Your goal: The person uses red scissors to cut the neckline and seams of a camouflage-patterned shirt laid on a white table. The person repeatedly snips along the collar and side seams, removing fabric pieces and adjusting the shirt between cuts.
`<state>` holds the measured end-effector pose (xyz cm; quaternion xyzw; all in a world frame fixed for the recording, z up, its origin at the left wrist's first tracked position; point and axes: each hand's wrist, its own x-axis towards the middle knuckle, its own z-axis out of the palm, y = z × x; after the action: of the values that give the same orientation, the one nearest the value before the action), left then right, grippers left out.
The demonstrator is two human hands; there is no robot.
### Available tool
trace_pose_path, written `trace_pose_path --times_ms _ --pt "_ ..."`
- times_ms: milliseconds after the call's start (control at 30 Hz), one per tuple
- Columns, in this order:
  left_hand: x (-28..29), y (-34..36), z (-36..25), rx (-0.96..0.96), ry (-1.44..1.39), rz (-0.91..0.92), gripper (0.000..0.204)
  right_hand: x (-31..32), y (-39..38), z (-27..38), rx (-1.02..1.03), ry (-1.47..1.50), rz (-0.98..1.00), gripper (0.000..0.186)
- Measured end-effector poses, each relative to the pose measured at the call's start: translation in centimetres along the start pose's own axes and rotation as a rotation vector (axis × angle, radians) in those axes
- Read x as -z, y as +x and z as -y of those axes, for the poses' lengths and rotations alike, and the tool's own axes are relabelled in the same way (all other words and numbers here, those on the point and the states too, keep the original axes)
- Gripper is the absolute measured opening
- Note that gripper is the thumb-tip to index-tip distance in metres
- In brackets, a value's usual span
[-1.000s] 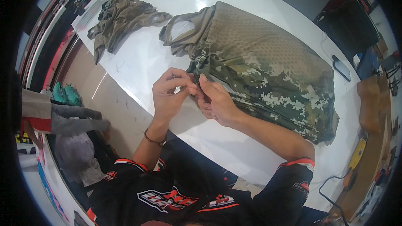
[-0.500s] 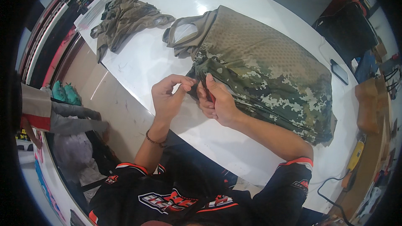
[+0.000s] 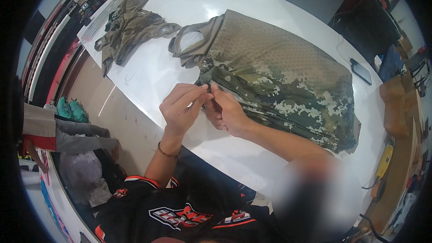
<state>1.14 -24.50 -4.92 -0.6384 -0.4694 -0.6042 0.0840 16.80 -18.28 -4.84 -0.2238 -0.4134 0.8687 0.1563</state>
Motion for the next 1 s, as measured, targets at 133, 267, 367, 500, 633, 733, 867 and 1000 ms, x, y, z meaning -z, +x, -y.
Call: trace_pose_path --times_ms 133,267,367,500,633,733,867,1000 --pt "0.2 -0.5 0.7 0.003 0.013 0.016 0.029 -0.8 -0.1 0.4 -0.018 -0.002 -0.011 0.057" --pt "0.1 -0.5 0.7 0.035 0.011 0.009 0.031 -0.6 -0.2 0.5 -0.046 -0.003 -0.002 0.055" --pt "0.1 -0.4 1.0 -0.001 0.021 0.01 0.031 -0.6 -0.2 0.6 -0.041 0.012 0.001 0.055" --pt "0.1 -0.2 1.2 0.027 0.034 -0.003 0.026 -0.8 -0.4 0.9 -0.064 -0.001 -0.012 0.055" --pt "0.0 0.3 1.1 0.14 -0.041 0.009 0.021 -0.4 -0.2 0.5 -0.066 0.01 0.012 0.055" --pt "-0.1 0.3 1.2 0.209 -0.089 -0.013 0.016 -0.3 -0.1 0.5 -0.057 0.024 0.044 0.055" --pt "0.2 -0.1 1.4 0.218 -0.094 -0.003 0.014 0.1 0.1 0.4 -0.055 0.06 0.059 0.054" --pt "0.4 -0.6 1.0 0.165 -0.068 0.019 0.022 -0.2 0.0 0.5 -0.059 0.044 0.048 0.053"
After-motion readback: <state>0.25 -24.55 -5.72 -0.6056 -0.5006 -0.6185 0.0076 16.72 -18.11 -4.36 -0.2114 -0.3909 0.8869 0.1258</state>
